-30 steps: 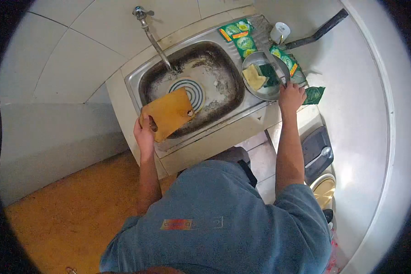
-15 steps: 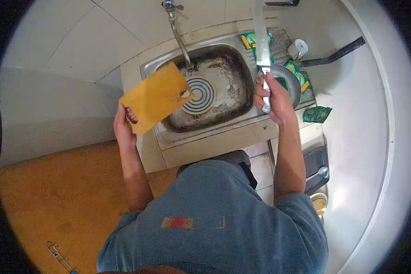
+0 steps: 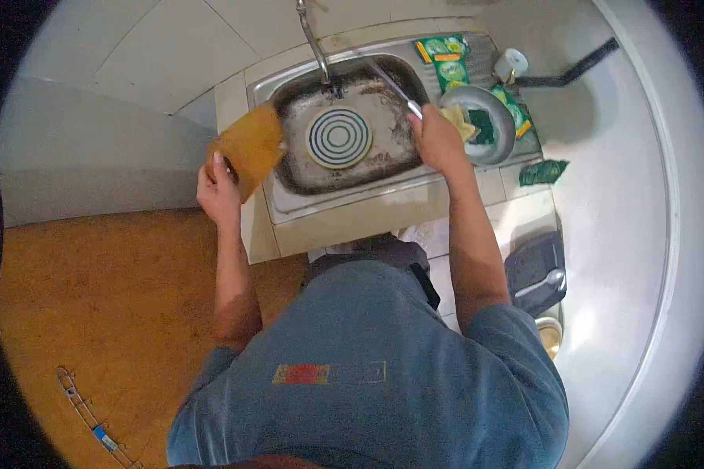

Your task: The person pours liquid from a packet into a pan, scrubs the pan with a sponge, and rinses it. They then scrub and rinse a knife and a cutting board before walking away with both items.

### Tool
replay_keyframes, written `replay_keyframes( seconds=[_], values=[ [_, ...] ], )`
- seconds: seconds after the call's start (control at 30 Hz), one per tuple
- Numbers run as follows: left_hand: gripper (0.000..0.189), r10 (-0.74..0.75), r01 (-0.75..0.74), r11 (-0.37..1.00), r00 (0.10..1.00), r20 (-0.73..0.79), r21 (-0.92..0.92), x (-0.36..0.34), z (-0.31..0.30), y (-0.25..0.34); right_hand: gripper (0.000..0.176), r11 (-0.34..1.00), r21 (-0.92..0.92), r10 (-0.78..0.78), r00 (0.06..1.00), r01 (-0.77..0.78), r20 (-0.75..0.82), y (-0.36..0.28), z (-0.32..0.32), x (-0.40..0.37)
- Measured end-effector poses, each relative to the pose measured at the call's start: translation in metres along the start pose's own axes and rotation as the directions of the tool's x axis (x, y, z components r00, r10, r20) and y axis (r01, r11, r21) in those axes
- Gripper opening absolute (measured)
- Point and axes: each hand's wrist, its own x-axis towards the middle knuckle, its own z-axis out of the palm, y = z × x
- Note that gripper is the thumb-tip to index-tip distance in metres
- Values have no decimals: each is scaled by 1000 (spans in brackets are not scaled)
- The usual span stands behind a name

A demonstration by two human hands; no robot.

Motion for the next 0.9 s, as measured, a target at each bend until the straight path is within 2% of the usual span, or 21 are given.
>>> replay_keyframes(
  seconds=[0.07, 0.1, 0.13, 0.17, 0.2, 0.27, 0.3, 0.33, 0.37, 0.4, 0.43, 0.47, 0.53, 0.57, 0.6, 0.67, 0.7, 0.77, 0.8, 0.83, 0.9],
  values=[
    [32, 97, -97, 995, 995, -8, -24, 3, -4, 10, 35, 1000, -7, 20, 999, -20, 49, -12, -18, -15],
    [32, -47, 47, 973, 999, 5, -224, 5, -14, 19, 35, 927, 367, -70, 997, 72, -20, -23, -25, -30],
    [32, -47, 51, 973, 999, 26, -225, 9, -24, 15, 36, 715, 677, -126, 984, 176, -123, -30, -26, -44],
    [32, -67, 102, 927, 992, 108, -360, 13, -33, 8, 39, 494, 845, -158, 977, 206, -145, -13, -4, -44],
    [32, -78, 165, 860, 978, 195, -483, 15, -38, 3, 39, 503, 840, -138, 978, 205, -156, -15, -2, -50],
    [30, -129, 233, 851, 961, 243, -471, -2, -31, 11, 42, 848, 529, 18, 998, -47, 61, -24, 3, -70],
    [29, -60, 110, 957, 980, 189, -268, -12, -27, 11, 41, 983, 50, 181, 978, -176, -107, -19, 26, -74],
    [27, 28, -22, 999, 987, 160, -42, -21, -27, 8, 41, 973, 51, 229, 967, -225, -113, -22, 31, -96],
    [27, 216, -241, 961, 961, 172, 136, -10, -34, -22, 41, 979, 101, 199, 951, -179, -236, -21, 31, -113],
    [27, 207, -237, 964, 955, 215, 124, -12, -39, -22, 40, 983, 139, 166, 920, -124, -354, -18, 31, -132],
    [29, 50, 11, 980, 953, 299, -200, -18, -49, -17, 39, 877, 471, 269, 906, -91, -326, -22, 27, -156],
    [31, -81, 285, 838, 909, 410, -465, -21, -57, -17, 39, 872, 472, 303, 898, -127, -318, -22, 22, -176],
    [29, -137, 390, 786, 866, 481, -479, -32, -62, -20, 38, 873, 250, 476, 845, -419, -243, -20, 16, -214],
    [27, -83, 255, 897, 899, 429, -361, -42, -60, -14, 38, 911, -125, 317, 861, -393, -399, -9, 19, -234],
    [26, -11, 107, 968, 922, 386, -228, -54, -58, -7, 38, 930, -185, 151, 791, -317, -593, -3, 25, -255],
    [26, 15, 38, 991, 920, 391, -128, -77, -56, 3, 39, 907, 104, 419, 855, -407, -305, -3, 5, -292],
    [26, 47, -35, 999, 928, 370, -39, -85, -54, 5, 39, 898, 112, 438, 840, -426, -320, -5, 2, -308],
    [28, 47, 25, 989, 884, 465, -148, -93, -58, -4, 40, 867, 410, 422, 853, -282, -306, -7, 1, -344],
    [30, 37, 108, 966, 843, 536, -236, -98, -61, -7, 40, 855, 421, 450, 836, -302, -314, -7, 0, -359],
    [28, 55, -1, 995, 851, 521, -104, -119, -59, 10, 39, 836, 407, 496, 823, -368, -275, -8, -1, -373],
    [27, 90, -76, 996, 818, 569, -49, -150, -56, 22, 35, 785, 400, 575, 797, -474, -184, -9, -5, -401]
  ],
)
